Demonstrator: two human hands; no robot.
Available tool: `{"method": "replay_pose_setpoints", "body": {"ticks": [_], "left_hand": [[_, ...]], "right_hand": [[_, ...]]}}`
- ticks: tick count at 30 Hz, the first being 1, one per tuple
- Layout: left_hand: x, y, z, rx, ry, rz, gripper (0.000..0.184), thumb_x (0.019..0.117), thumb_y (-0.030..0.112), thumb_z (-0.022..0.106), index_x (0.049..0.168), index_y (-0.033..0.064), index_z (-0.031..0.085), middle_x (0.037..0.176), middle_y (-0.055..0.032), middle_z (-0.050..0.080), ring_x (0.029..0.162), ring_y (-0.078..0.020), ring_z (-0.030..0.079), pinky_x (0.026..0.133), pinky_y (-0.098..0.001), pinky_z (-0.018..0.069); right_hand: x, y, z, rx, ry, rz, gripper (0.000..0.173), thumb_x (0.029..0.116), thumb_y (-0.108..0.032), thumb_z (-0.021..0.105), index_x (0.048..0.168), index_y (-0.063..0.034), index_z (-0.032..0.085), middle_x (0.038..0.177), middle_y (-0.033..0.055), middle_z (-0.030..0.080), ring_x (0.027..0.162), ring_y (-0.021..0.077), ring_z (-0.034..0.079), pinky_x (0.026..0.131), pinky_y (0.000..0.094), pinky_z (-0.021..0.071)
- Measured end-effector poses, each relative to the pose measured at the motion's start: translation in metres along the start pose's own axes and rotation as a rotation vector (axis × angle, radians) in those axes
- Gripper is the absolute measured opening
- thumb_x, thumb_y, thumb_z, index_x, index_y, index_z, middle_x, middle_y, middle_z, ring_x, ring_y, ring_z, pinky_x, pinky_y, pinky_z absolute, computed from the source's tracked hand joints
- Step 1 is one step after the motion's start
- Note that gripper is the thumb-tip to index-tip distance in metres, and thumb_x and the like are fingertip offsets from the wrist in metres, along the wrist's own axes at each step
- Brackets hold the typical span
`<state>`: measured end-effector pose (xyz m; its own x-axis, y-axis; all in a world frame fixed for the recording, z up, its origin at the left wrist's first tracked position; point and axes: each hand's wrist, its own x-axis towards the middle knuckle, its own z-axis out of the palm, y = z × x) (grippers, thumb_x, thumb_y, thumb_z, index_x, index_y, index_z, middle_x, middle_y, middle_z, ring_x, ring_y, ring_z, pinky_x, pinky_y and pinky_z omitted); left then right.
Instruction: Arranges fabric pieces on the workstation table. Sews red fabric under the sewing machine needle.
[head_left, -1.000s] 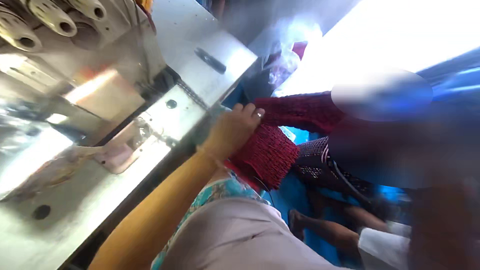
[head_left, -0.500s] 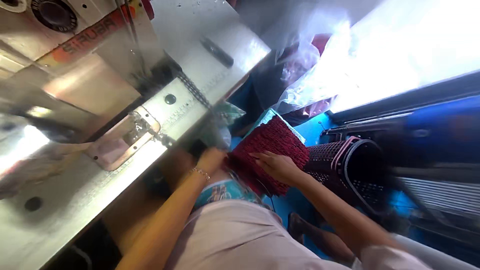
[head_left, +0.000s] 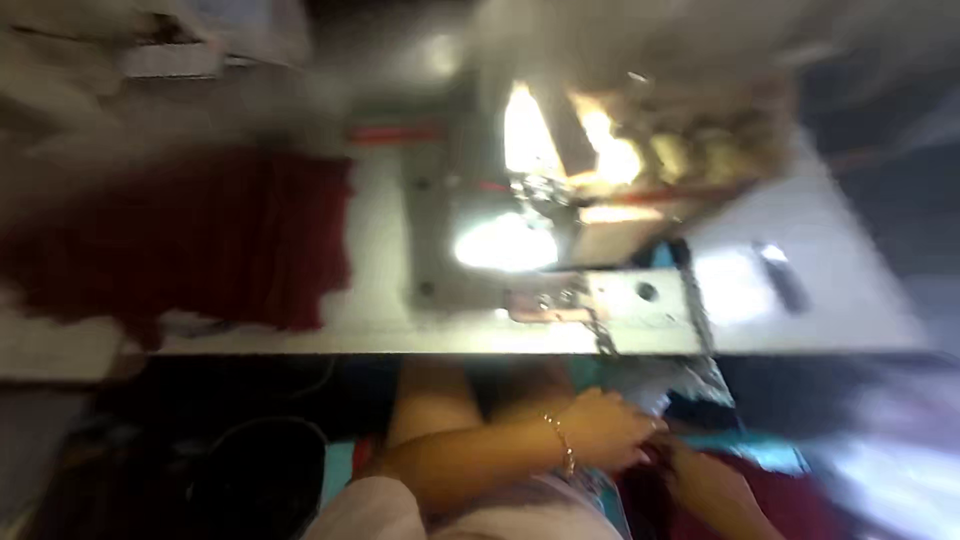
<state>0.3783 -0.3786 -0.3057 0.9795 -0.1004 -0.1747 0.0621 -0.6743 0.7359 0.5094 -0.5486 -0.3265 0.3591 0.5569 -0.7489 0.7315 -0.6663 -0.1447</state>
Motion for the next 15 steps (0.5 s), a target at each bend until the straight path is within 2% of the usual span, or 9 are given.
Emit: {"method": "replay_pose_setpoints", "body": {"ticks": [2, 4, 6, 7, 9, 10, 11, 13, 15], "left_hand": [[-0.055, -0.001, -0.038, -0.087, 0.374, 0.166, 0.022, 0.0946, 0.017, 0.071, 0.112, 0.0043, 0.075, 0.100, -0.0125, 0.075, 0.096, -0.0291, 0.071, 0.085, -0.0461, 0.0549], [-0.123, -0.005, -0.089, -0.081, 0.693, 0.150, 0.014, 0.0949, 0.014, 0.069, 0.102, 0.0050, 0.077, 0.095, -0.0072, 0.076, 0.092, -0.0190, 0.070, 0.086, -0.0348, 0.0543], [-0.196, -0.014, -0.135, 0.117, 0.990, -0.149, 0.013, 0.0957, 0.017, 0.067, 0.099, 0.0073, 0.076, 0.097, -0.0046, 0.075, 0.095, -0.0147, 0.070, 0.090, -0.0315, 0.0543], [-0.229, -0.022, -0.153, 0.263, 1.094, -0.368, 0.017, 0.0979, 0.020, 0.064, 0.102, 0.0085, 0.076, 0.099, -0.0050, 0.075, 0.097, -0.0167, 0.070, 0.090, -0.0359, 0.0555], [-0.285, -0.047, -0.183, 0.406, 1.191, -0.765, 0.026, 0.1007, 0.025, 0.063, 0.115, 0.0063, 0.073, 0.109, -0.0137, 0.072, 0.106, -0.0308, 0.067, 0.095, -0.0511, 0.0523], [-0.307, -0.056, -0.195, 0.389, 1.193, -0.924, 0.034, 0.1015, 0.029, 0.063, 0.123, 0.0035, 0.069, 0.118, -0.0199, 0.068, 0.114, -0.0388, 0.063, 0.099, -0.0581, 0.0486], [-0.324, -0.064, -0.202, 0.346, 1.185, -1.030, 0.040, 0.1009, 0.032, 0.064, 0.126, 0.0006, 0.066, 0.123, -0.0246, 0.065, 0.119, -0.0444, 0.059, 0.101, -0.0629, 0.0458], [-0.341, -0.077, -0.207, 0.260, 1.161, -1.095, 0.036, 0.0989, 0.031, 0.067, 0.116, 0.0000, 0.071, 0.120, -0.0258, 0.066, 0.120, -0.0462, 0.058, 0.101, -0.0651, 0.0448], [-0.347, -0.080, -0.207, 0.228, 1.164, -1.075, 0.029, 0.1009, 0.028, 0.064, 0.112, 0.0028, 0.073, 0.115, -0.0218, 0.068, 0.117, -0.0429, 0.060, 0.098, -0.0636, 0.0462]], "right_hand": [[-0.004, -0.009, -0.014, 0.125, 0.022, -0.204, 0.049, 0.1041, -0.035, 0.058, 0.139, 0.0001, 0.060, 0.126, 0.0314, 0.064, 0.113, 0.0540, 0.063, 0.092, 0.0763, 0.0455], [-0.008, -0.039, -0.036, 0.186, 0.011, -0.338, 0.053, 0.1021, -0.039, 0.061, 0.139, -0.0009, 0.060, 0.115, 0.0288, 0.070, 0.104, 0.0506, 0.068, 0.090, 0.0735, 0.0484], [-0.010, -0.078, -0.058, 0.209, 0.055, -0.508, 0.040, 0.1056, -0.028, 0.055, 0.132, 0.0013, 0.064, 0.107, 0.0252, 0.073, 0.097, 0.0461, 0.071, 0.085, 0.0698, 0.0514], [-0.009, -0.099, -0.068, 0.210, 0.092, -0.599, 0.035, 0.1066, -0.021, 0.051, 0.129, 0.0023, 0.065, 0.107, 0.0240, 0.073, 0.097, 0.0442, 0.071, 0.085, 0.0683, 0.0523], [-0.003, -0.145, -0.084, 0.211, 0.195, -0.794, 0.032, 0.1058, -0.012, 0.045, 0.126, 0.0010, 0.066, 0.103, 0.0201, 0.073, 0.090, 0.0390, 0.072, 0.079, 0.0632, 0.0550], [0.002, -0.168, -0.090, 0.216, 0.250, -0.898, 0.033, 0.1058, -0.012, 0.044, 0.127, -0.0005, 0.067, 0.102, 0.0171, 0.073, 0.086, 0.0333, 0.072, 0.077, 0.0567, 0.0575], [0.006, -0.191, -0.094, 0.225, 0.306, -1.005, 0.032, 0.1051, -0.012, 0.045, 0.127, -0.0027, 0.067, 0.101, 0.0135, 0.073, 0.084, 0.0261, 0.072, 0.076, 0.0479, 0.0593], [0.011, -0.240, -0.105, 0.250, 0.429, -1.194, 0.031, 0.1019, -0.012, 0.047, 0.120, -0.0071, 0.071, 0.097, 0.0088, 0.068, 0.077, 0.0156, 0.066, 0.069, 0.0337, 0.0580], [0.007, -0.288, -0.126, 0.247, 0.531, -1.314, 0.028, 0.1014, -0.015, 0.049, 0.113, -0.0132, 0.074, 0.104, 0.0048, 0.068, 0.086, 0.0088, 0.066, 0.073, 0.0252, 0.0571]]}}
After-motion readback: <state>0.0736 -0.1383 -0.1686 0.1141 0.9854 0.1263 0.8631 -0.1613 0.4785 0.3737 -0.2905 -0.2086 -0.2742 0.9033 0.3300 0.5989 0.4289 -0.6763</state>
